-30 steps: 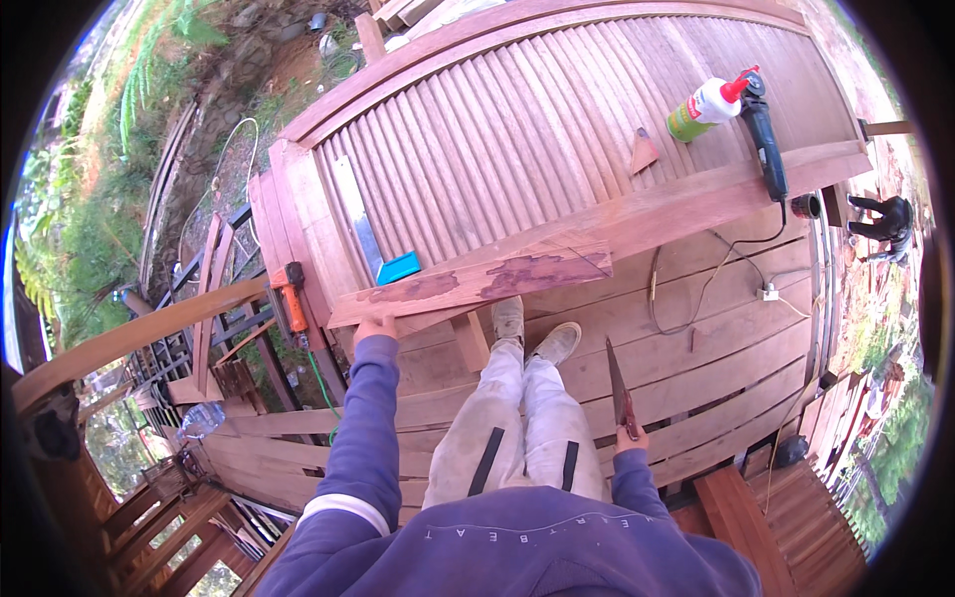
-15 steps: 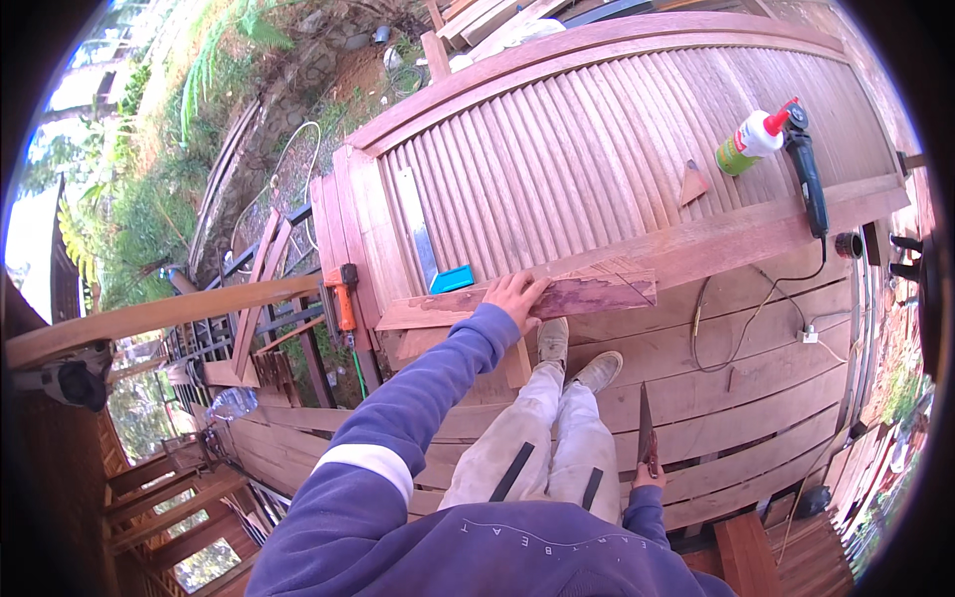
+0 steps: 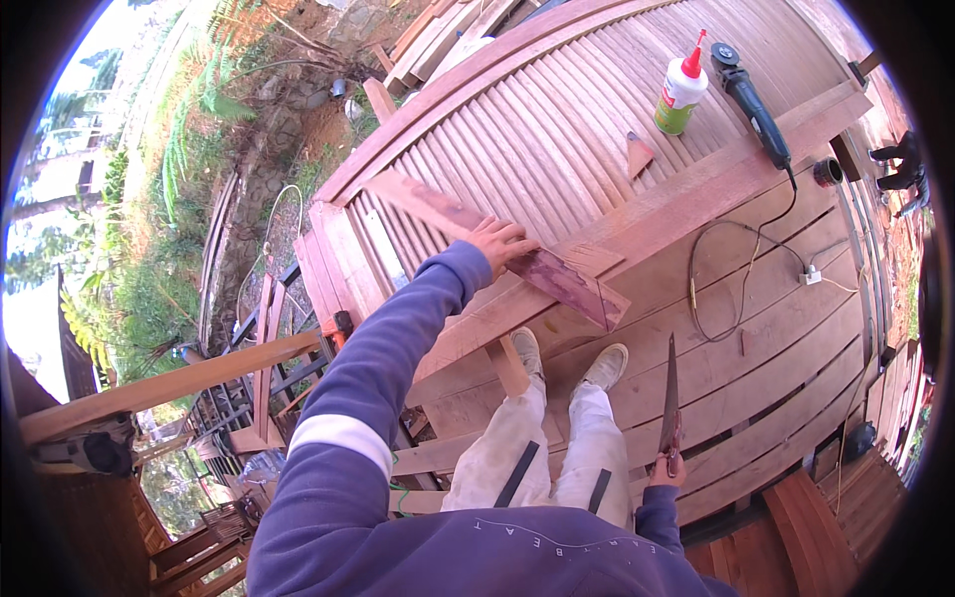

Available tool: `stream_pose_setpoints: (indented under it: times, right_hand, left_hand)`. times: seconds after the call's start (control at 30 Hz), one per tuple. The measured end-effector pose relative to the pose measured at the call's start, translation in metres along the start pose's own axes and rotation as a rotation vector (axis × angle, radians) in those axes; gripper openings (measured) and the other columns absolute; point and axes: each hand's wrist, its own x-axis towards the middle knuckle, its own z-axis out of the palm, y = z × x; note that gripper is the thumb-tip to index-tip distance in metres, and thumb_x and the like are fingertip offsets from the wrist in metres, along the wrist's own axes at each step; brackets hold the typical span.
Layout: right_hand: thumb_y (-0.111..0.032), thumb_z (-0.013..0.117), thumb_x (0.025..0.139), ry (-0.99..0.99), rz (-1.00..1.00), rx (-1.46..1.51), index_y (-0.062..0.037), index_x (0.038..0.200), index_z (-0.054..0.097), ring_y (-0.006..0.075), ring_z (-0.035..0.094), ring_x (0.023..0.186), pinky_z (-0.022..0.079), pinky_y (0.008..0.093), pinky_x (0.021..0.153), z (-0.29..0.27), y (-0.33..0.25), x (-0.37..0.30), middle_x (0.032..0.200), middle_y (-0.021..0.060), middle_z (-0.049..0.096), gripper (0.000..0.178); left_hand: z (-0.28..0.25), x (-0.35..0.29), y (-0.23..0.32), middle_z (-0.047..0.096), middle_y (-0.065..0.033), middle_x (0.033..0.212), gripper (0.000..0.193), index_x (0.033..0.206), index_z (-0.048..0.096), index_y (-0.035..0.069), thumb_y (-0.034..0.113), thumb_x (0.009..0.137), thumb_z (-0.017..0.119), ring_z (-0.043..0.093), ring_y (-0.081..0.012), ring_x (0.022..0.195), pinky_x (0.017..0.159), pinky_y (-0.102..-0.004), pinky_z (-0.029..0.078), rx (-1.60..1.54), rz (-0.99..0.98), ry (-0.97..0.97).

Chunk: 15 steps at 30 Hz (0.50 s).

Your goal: The person measures and marks a wooden plank with a ruler and pencil, then uses a hand saw to cut the plank along the marked line. The person also uses a nail gun and an angle grinder during the process.

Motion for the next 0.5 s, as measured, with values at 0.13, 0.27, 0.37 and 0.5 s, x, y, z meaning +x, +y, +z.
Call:
stream_pose_setpoints:
  times: [0.13, 0.27, 0.37, 0.5]
  right_hand:
    - [-0.007, 0.063, 0.087, 0.036, -0.016, 0.08, -0.0014, 0.093, 0.061, 0.0081, 0.052, 0.062, 0.042, 0.0259, 0.053, 0.029, -0.021, -0.036, 0.074, -0.0008, 0.058, 0.009]
    - [-0.006, 0.062, 0.088, 0.119, -0.009, 0.151, -0.0074, 0.085, 0.056, 0.0052, 0.046, 0.05, 0.037, 0.0227, 0.044, 0.068, -0.018, -0.073, 0.063, -0.0032, 0.05, 0.007]
    - [-0.006, 0.062, 0.088, 0.108, -0.007, 0.062, -0.0072, 0.085, 0.056, 0.005, 0.045, 0.05, 0.037, 0.0226, 0.044, 0.086, 0.01, -0.093, 0.064, -0.0034, 0.051, 0.007]
    - [-0.01, 0.063, 0.085, 0.171, 0.059, 0.121, -0.0039, 0.08, 0.055, 0.0085, 0.047, 0.051, 0.038, 0.0271, 0.049, 0.114, -0.046, -0.144, 0.058, -0.0013, 0.049, 0.011]
  left_hand:
    - [0.001, 0.013, -0.034, 0.049, -0.0082, 0.132, 0.068, 0.135, 0.05, 0.025, -0.005, 0.074, 0.058, 0.044, -0.0271, 0.128, 0.111, -0.0441, 0.033, 0.072, 0.083, -0.092]
    - [-0.015, 0.04, -0.052, 0.045, -0.0093, 0.139, 0.071, 0.138, 0.048, 0.026, -0.008, 0.076, 0.054, 0.038, -0.0293, 0.136, 0.118, -0.0454, 0.027, 0.127, 0.148, -0.154]
    - [0.0, 0.041, -0.079, 0.043, -0.0094, 0.141, 0.071, 0.137, 0.048, 0.025, -0.01, 0.075, 0.053, 0.038, -0.0306, 0.136, 0.117, -0.0424, 0.03, 0.173, 0.208, -0.066]
    - [0.0, 0.038, -0.069, 0.041, -0.0108, 0.144, 0.077, 0.138, 0.047, 0.022, -0.015, 0.07, 0.048, 0.036, -0.0313, 0.138, 0.115, -0.0377, 0.034, 0.107, 0.111, -0.1]
